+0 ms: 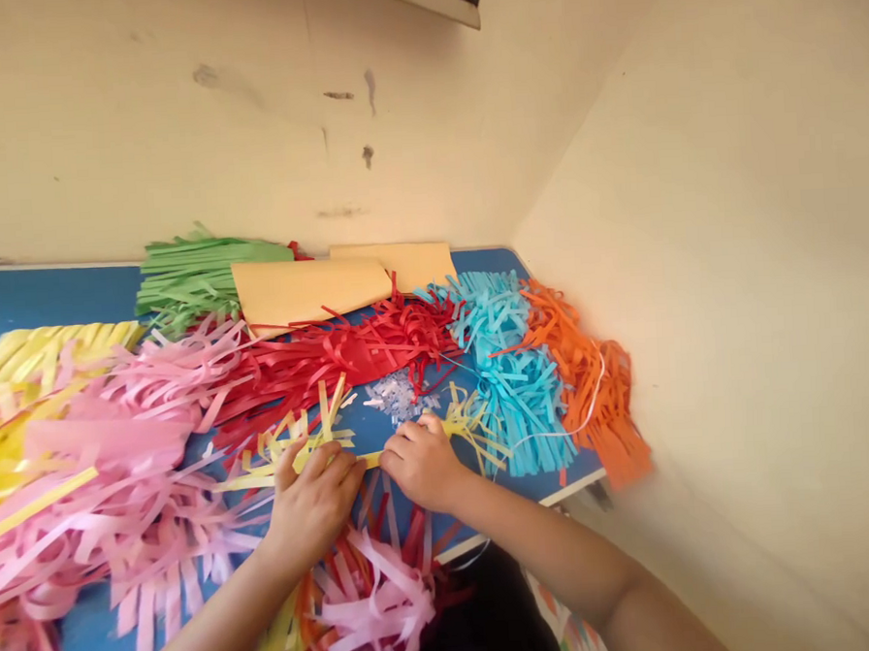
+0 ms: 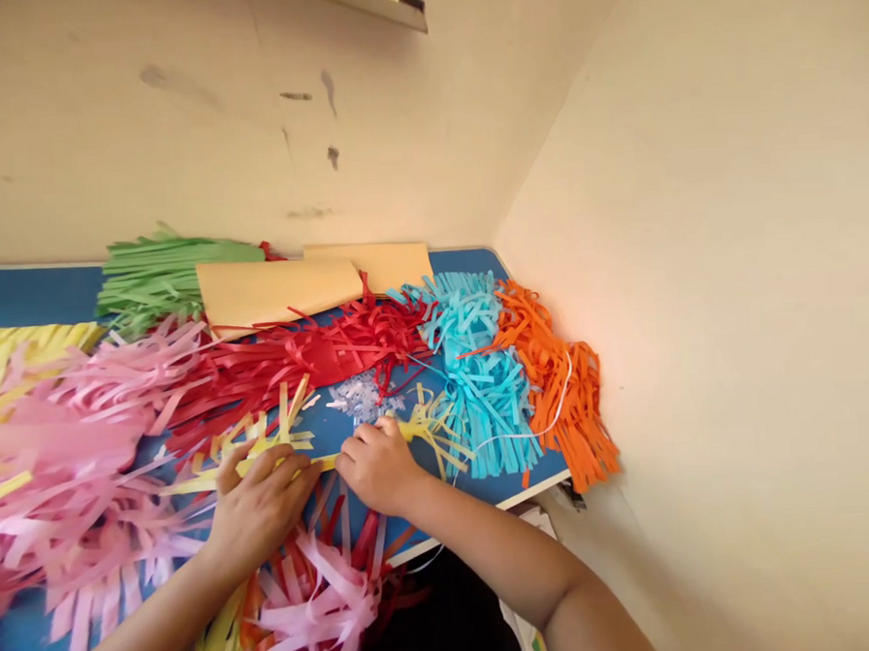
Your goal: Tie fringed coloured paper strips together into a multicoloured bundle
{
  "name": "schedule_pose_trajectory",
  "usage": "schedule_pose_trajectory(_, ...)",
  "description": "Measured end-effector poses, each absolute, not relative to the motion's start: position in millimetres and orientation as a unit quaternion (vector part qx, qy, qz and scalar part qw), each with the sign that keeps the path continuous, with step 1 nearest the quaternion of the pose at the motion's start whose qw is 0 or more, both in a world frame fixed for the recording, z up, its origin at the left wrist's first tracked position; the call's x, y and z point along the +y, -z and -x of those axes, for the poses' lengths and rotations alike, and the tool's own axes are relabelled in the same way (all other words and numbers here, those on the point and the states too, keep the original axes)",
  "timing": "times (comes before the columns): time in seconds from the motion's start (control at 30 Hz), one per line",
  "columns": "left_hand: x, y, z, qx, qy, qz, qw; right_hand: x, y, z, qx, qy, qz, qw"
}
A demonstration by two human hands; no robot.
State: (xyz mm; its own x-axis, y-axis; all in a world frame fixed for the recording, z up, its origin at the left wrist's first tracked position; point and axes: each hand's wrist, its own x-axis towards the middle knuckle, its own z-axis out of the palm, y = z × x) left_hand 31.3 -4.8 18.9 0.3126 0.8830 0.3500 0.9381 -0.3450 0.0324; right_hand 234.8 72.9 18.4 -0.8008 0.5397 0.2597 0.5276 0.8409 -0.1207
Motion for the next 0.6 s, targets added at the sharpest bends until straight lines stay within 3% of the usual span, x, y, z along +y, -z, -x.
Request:
schedule_pose_trajectory(0.27, -13, 0, -1, -0.567, 0.226, 0.790, -0.045, 93, -5, -275, -0.904, -0.128, 0.348, 0.211)
schedule_pose_trajectory(0.6, -3, -11, -11, -0.618, 0.232, 0.749, -0.050, 95, -10, -265, -0.877, -0.162, 0.416, 0.176)
